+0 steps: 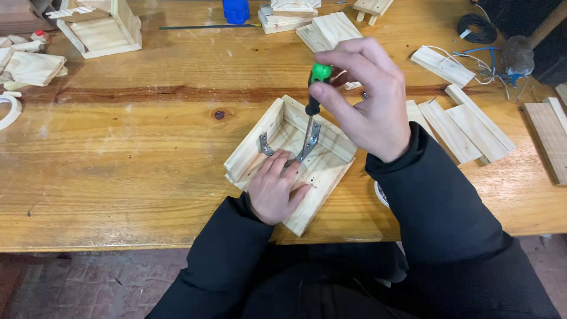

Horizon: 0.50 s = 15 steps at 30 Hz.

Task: The person assembles a small wooden box by attaching metal corner brackets to wooden panels using a screwdriver and screws. They position each bracket, insert screws, and tighten them to secure the panels together.

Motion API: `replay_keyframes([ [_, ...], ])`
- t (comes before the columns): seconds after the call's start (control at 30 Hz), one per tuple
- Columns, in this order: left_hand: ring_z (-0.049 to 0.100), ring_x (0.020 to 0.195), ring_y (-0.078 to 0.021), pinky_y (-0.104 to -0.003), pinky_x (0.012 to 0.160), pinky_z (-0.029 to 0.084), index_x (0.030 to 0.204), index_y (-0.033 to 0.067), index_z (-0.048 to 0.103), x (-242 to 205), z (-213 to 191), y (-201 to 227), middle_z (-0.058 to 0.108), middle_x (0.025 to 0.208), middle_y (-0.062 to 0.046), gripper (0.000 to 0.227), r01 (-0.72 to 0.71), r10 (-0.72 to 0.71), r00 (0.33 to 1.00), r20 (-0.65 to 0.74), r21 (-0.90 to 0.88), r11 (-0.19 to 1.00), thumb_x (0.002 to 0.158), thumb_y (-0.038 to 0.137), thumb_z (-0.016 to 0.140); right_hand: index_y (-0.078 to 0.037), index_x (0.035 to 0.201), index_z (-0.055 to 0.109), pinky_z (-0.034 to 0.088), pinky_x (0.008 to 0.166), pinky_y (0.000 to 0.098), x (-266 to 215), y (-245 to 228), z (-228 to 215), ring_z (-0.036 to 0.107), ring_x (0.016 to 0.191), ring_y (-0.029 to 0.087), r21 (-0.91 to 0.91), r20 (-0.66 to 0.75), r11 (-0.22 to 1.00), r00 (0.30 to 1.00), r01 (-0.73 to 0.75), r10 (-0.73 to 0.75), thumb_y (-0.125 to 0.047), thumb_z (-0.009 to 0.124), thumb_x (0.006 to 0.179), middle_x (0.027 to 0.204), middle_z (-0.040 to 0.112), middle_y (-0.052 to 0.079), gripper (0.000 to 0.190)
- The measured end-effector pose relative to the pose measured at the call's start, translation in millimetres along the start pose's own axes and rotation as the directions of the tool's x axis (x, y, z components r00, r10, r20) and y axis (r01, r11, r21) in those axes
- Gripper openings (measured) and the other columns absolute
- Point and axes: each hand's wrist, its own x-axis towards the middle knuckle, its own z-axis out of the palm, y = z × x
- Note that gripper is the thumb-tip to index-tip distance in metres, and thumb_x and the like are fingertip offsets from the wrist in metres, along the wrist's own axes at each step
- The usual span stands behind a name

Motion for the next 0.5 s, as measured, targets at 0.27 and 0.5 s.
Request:
replay_keyframes([
  [0.27,0.054,0.13,-0.0413,-0.048,0.111,0.043,0.12,0.0014,0.067,0,2,-1,0.061,0.13,-0.025,0.053,-0.004,0.003,1.0,-0.028,-0.023,1.0,0.092,0.045,0.063,0.006,0.119,0.067,0.06,0.085,0.0348,1,0,-2,0.067,0.095,0.025,-0.042,-0.029,0.998,0.999,-0.038,0.036,0.011,0.064,0.097,0.111,0.067,0.019,0.024],
  [0.5,0.055,0.131,-0.04,-0.047,0.112,0.042,0.121,0.0011,0.069,0,0,1,0.063,0.13,-0.025,0.054,0.004,-0.005,1.0,-0.023,-0.006,1.0,0.093,0.047,0.063,0.001,0.127,0.064,0.061,0.082,0.0326,-2,10,5,0.062,0.094,0.022,-0.087,-0.033,0.996,0.999,-0.031,0.029,-0.01,0.082,0.102,0.113,0.058,0.015,0.033],
])
